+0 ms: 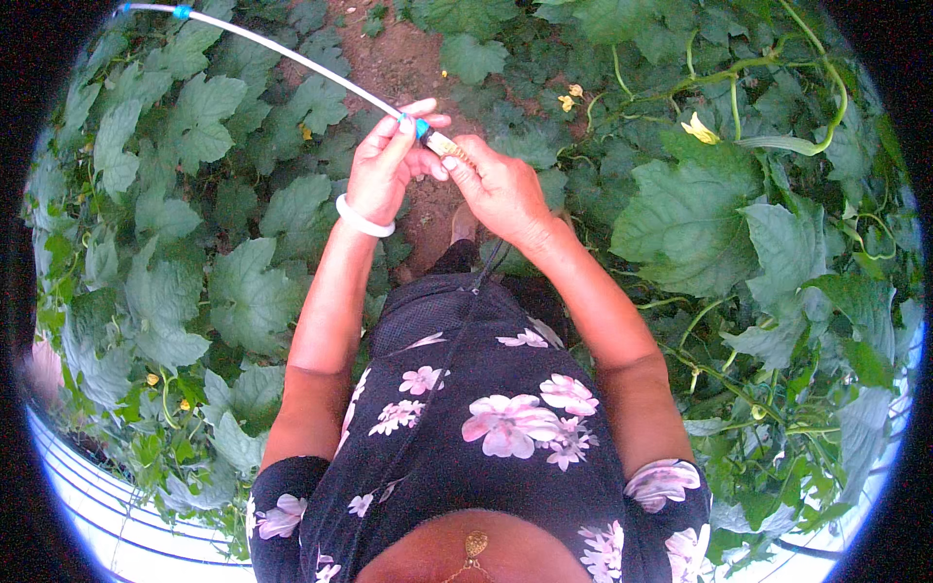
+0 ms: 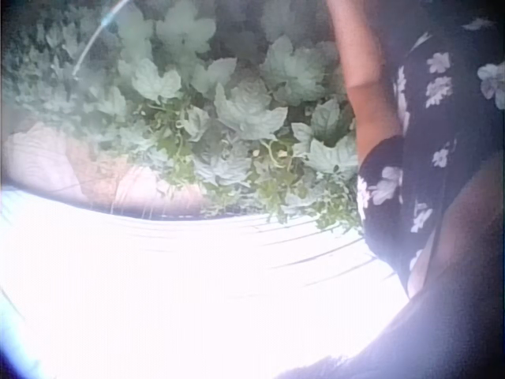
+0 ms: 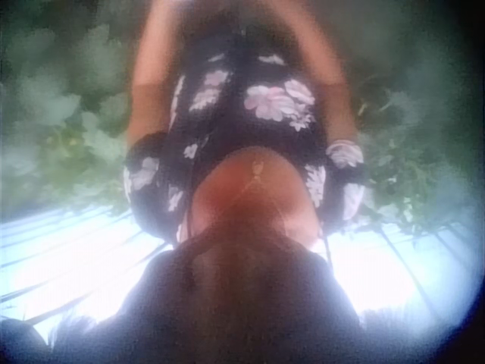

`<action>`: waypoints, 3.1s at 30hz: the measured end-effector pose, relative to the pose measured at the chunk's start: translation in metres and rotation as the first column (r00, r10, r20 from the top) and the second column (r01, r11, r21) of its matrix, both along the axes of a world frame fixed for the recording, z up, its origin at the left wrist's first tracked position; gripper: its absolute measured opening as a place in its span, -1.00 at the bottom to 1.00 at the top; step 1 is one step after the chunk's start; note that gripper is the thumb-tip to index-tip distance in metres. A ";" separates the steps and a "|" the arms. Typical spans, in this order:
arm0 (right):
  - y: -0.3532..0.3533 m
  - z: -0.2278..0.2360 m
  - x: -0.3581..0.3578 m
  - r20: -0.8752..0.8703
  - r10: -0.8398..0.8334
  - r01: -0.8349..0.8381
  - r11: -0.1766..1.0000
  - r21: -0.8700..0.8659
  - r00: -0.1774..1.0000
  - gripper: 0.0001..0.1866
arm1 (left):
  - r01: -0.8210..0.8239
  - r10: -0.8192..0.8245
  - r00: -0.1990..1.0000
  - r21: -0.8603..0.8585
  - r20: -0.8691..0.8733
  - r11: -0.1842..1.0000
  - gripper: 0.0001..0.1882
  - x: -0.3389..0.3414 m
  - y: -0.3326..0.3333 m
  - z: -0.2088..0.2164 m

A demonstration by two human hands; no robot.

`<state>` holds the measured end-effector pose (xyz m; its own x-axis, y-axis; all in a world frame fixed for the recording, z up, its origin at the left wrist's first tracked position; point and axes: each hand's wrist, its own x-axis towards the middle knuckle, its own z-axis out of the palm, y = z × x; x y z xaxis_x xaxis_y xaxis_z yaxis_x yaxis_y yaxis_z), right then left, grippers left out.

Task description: The person assembles a drip irrigation system by hand, attaching a blue plastic connector to a white tube and screwing a brass fitting onto the connector. The person repeatedly unscrews and reattaches the components while standing among leafy plants.

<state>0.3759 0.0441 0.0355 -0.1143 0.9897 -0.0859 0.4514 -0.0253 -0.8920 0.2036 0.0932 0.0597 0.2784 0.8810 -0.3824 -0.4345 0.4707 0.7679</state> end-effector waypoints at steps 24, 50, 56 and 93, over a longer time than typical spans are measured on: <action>-0.030 -0.025 -0.004 0.128 -0.081 0.097 0.987 -0.125 0.988 -0.66 | 0.152 0.069 0.829 0.342 -0.554 0.927 -0.84 -0.009 0.031 0.063; -0.010 -0.035 -0.007 -0.416 -0.140 0.023 0.961 -0.275 0.899 -0.62 | 0.149 -0.132 0.956 0.045 -0.261 0.988 -0.77 -0.027 -0.025 -0.018; -0.008 -0.034 -0.009 -0.452 -0.148 0.042 0.971 -0.236 0.880 -0.76 | 0.169 -0.161 0.930 -0.007 -0.330 0.986 -0.86 -0.033 -0.038 -0.032; 0.002 -0.012 0.010 -0.297 -0.186 0.109 0.960 -0.257 0.937 -0.66 | 0.147 -0.160 0.981 -0.111 -0.112 0.983 -0.70 -0.091 -0.054 -0.040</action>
